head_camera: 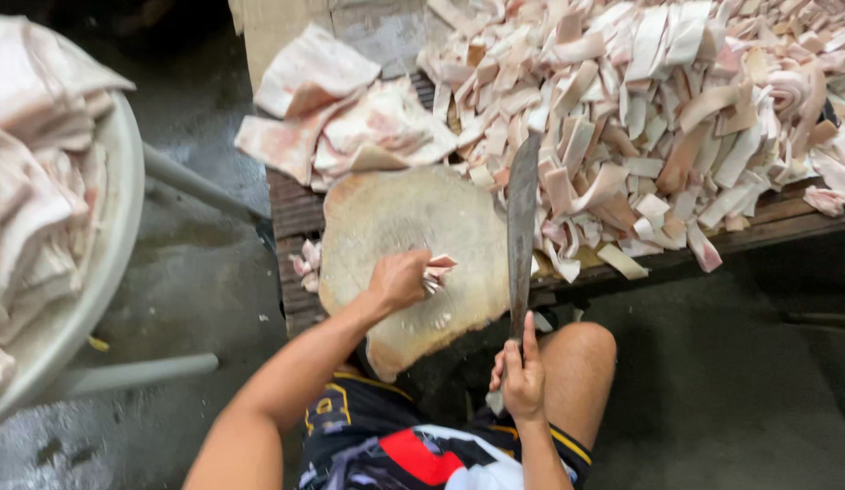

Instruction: The person slices sheets of pork skin into thin strips using a large cleaver on a wooden block, handling several pieces and moving them to a pile.

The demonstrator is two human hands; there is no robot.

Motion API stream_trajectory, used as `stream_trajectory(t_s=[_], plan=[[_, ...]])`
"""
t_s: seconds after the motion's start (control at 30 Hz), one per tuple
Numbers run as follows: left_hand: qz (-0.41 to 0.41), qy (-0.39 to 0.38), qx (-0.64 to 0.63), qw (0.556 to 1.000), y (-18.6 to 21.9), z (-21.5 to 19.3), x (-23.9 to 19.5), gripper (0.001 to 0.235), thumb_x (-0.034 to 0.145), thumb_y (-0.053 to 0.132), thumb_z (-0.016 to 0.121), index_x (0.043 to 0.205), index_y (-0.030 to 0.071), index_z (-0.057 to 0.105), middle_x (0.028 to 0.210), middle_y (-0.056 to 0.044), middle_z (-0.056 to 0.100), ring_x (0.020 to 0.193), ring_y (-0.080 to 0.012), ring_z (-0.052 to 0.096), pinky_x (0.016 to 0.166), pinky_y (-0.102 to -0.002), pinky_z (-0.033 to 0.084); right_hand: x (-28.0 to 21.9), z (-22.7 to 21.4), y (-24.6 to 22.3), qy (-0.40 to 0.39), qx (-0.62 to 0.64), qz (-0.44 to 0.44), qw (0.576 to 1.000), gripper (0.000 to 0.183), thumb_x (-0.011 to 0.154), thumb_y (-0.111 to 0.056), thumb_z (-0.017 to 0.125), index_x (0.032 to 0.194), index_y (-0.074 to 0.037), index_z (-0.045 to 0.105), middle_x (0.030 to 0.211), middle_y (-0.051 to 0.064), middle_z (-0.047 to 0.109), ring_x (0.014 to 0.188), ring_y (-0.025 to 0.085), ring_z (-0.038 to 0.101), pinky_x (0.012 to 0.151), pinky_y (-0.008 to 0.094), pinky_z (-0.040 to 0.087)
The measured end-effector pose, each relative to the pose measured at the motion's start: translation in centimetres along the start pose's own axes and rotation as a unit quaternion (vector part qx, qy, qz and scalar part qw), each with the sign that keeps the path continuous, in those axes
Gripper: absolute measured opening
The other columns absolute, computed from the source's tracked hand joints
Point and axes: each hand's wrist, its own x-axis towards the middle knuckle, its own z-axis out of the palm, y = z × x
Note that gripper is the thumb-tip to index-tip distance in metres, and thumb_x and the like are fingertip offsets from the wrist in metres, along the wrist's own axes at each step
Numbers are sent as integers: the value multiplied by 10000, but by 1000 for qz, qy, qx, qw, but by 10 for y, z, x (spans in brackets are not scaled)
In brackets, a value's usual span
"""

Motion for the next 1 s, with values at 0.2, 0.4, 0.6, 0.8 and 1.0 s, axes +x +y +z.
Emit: stream_trajectory(t_s=[0.2,0.4,0.6,0.8,1.0], plan=[[71,121,-480,866,65,-40,119,483,864,272,845,1256,27,703,1096,-135,745,1000,-240,681,881,-333,556,17,-5,5,-20,104,-83,991,705,1045,-127,444,1640,-360,147,724,55,517,522,130,490,504,298,519],[56,196,-441,874,55,-76,262,733,884,420,781,1461,20,570,1374,-151,719,862,-439,698,821,-433,585,37,-8,-4,4,121,-113,986,687,1102,-140,415,1684,-393,154,733,67,503,557,142,474,550,331,521],[-88,481,-70,870,-226,-71,238,387,912,101,719,1294,108,657,1303,-92,670,1303,-286,605,1183,-394,460,50,-31,26,-32,152,-66,986,725,1041,-121,421,1650,-402,146,713,87,526,505,147,491,473,337,529],[-180,313,188,913,-295,-110,247,629,915,137,657,1518,161,480,1503,-184,521,1259,-430,530,981,-511,469,55,-34,65,-47,179,-33,982,709,1052,-88,416,1651,-373,166,659,108,522,431,154,493,422,347,538],[-208,303,41,929,-268,-67,227,625,861,392,753,1314,24,528,1291,-249,559,1123,-477,595,930,-535,488,67,-22,54,-54,132,5,990,712,1033,-90,410,1639,-372,167,670,103,529,440,144,502,426,319,531]])
